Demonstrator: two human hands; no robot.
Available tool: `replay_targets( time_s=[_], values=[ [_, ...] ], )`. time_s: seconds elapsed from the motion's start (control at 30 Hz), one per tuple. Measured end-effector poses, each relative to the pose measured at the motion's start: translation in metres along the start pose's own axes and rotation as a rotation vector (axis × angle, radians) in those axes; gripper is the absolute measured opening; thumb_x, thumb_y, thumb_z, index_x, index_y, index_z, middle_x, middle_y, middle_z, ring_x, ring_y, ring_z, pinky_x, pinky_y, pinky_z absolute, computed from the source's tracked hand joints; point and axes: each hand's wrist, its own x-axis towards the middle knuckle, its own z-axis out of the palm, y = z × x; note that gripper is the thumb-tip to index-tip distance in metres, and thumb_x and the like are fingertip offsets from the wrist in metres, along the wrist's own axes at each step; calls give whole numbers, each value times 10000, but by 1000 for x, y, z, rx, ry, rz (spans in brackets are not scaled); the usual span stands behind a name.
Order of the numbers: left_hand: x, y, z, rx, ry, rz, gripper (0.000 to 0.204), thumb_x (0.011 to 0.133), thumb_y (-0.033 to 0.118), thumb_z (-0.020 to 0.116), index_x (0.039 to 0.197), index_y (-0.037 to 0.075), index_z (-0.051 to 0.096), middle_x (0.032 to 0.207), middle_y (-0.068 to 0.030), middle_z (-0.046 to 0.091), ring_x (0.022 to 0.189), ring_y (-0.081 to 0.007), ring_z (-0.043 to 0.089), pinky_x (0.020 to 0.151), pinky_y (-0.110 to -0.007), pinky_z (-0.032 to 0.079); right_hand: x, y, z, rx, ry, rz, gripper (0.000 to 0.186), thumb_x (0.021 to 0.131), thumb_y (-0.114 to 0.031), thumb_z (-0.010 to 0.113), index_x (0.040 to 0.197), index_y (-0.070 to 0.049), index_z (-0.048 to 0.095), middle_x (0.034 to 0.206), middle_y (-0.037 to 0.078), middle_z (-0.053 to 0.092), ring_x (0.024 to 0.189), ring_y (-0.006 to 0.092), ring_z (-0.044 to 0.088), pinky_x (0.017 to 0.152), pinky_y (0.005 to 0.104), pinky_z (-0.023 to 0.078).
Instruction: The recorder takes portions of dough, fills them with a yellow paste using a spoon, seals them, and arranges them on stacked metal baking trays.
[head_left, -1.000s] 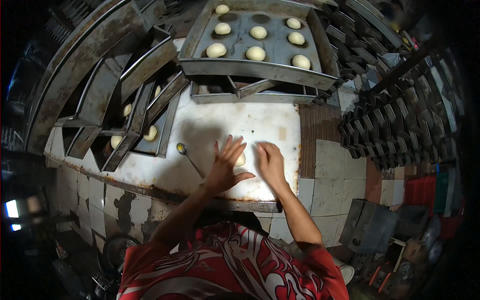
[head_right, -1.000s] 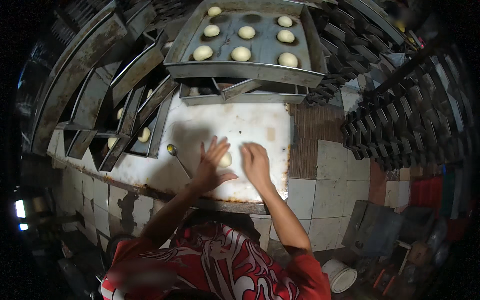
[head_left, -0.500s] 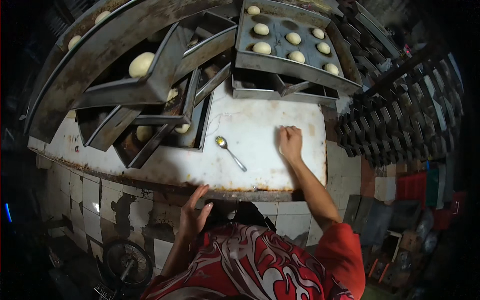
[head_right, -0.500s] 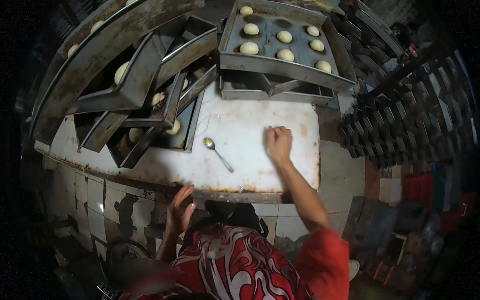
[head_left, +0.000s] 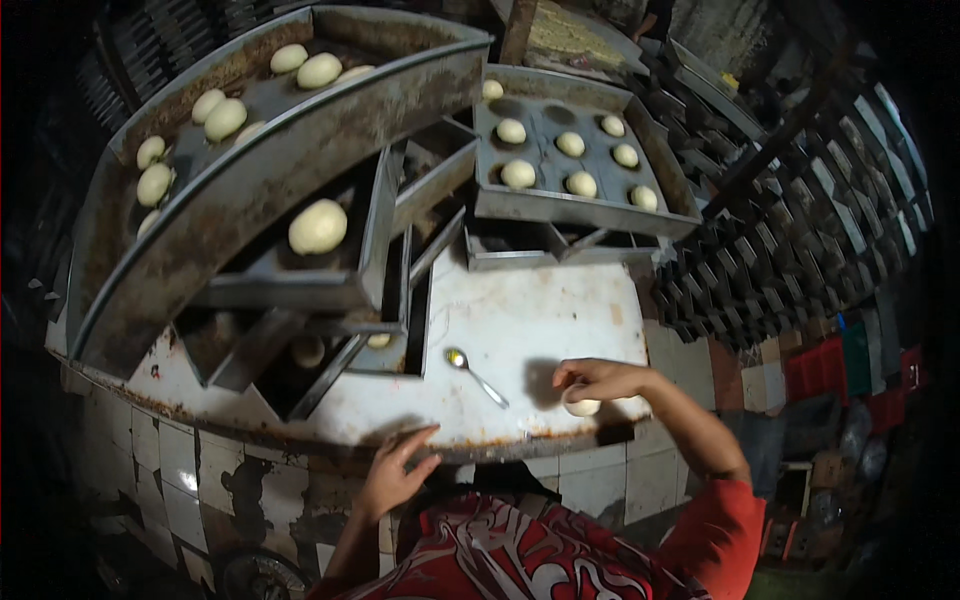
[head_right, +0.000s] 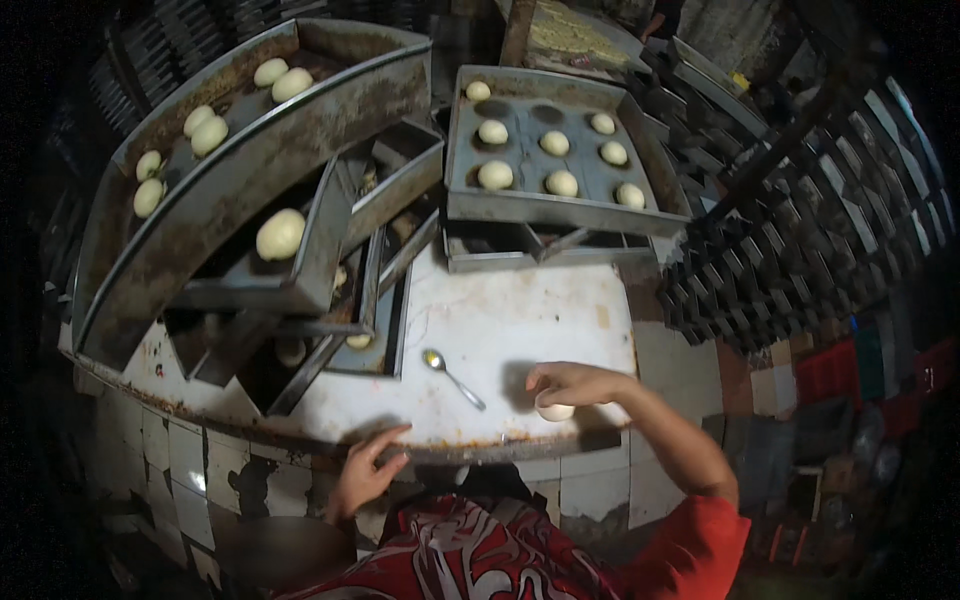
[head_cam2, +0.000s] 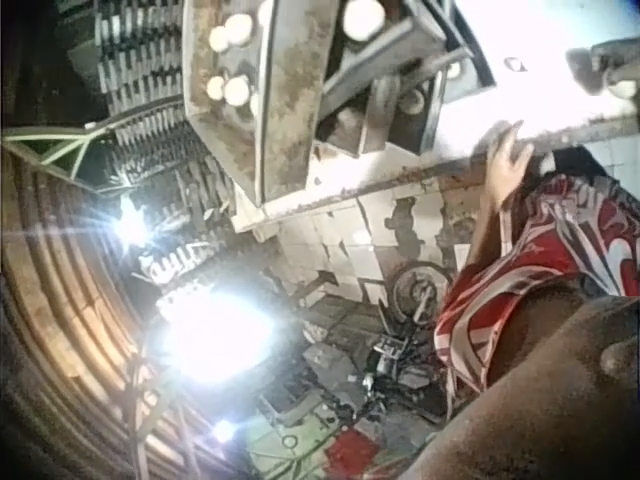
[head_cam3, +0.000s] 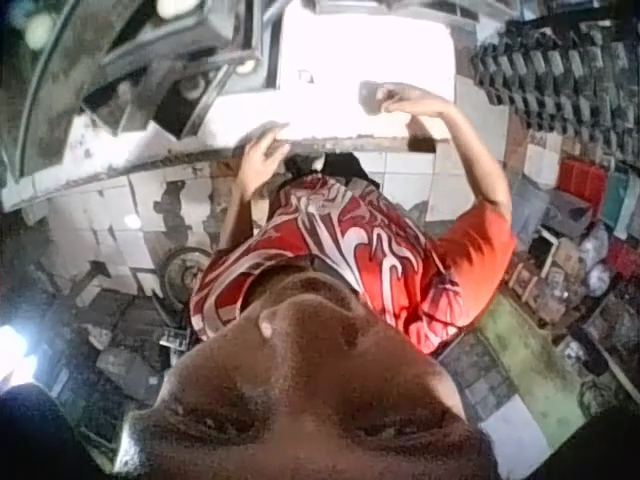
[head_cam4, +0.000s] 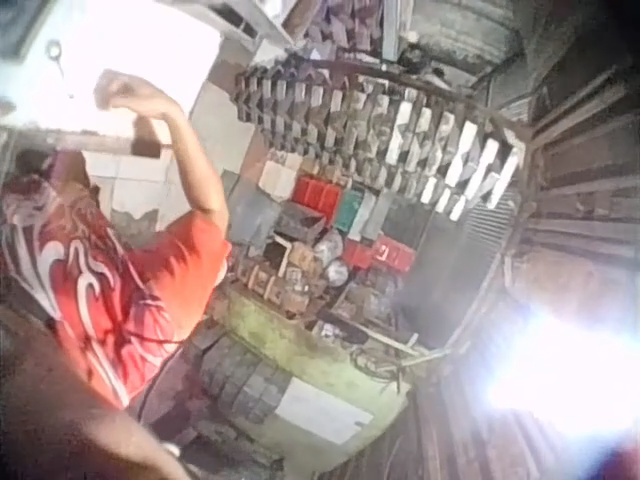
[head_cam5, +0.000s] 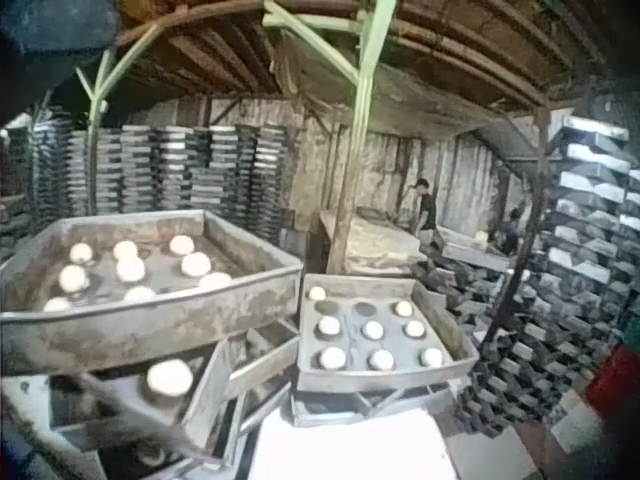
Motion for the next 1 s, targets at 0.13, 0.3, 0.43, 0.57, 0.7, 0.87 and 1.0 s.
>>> replay_targets(
  time_s=[0.13,0.3,0.43,0.57,0.7,0.87,1.0],
  values=[
    [20,7,12,-192,-91,-177,424,817,196,652,1216,94,550,1175,-137,583,1104,-256,547,940,-329,410,0,-124,-155,-215,201,-195,208,773,-94,591,978,-64,589,970,26,587,945,141,543,879,286,421],
    [58,15,33,-353,17,-182,400,800,108,655,1187,72,560,1141,-99,610,1076,-213,562,934,-330,416,119,-131,-390,-503,703,-132,242,769,-203,540,934,-41,611,856,68,617,815,177,571,754,335,459],
    [45,10,44,-426,93,-439,331,875,110,572,1172,-32,529,1055,-153,617,933,-213,605,824,-329,474,234,-46,-493,-861,787,31,379,831,-311,525,1032,-6,627,992,177,651,909,312,612,798,393,466],
    [32,41,31,-57,222,-366,338,870,116,596,1190,11,554,885,-122,659,796,-205,637,759,-353,478,268,-115,-472,-831,330,190,733,841,-633,422,1115,24,595,1220,224,533,1159,327,485,960,391,376],
    [31,64,21,94,413,-149,345,882,99,573,1221,43,535,923,-133,650,856,-239,626,804,-356,468,327,-135,-442,-686,866,254,688,849,-610,420,1162,-16,571,1275,196,499,1205,352,447,996,397,344],
    [20,60,17,39,296,-443,359,880,63,558,1236,50,510,1059,-122,622,1020,-239,574,880,-340,439,390,-117,-466,-569,830,121,524,806,-427,588,1113,-2,573,1179,189,567,1070,311,558,878,386,448],
    [-24,57,28,-349,554,-446,374,880,219,580,1139,-49,544,1053,-159,623,1035,-216,565,889,-332,428,307,-183,-336,-271,1084,-483,514,712,-206,730,1046,48,434,820,160,587,725,230,590,664,324,499]
  ],
)
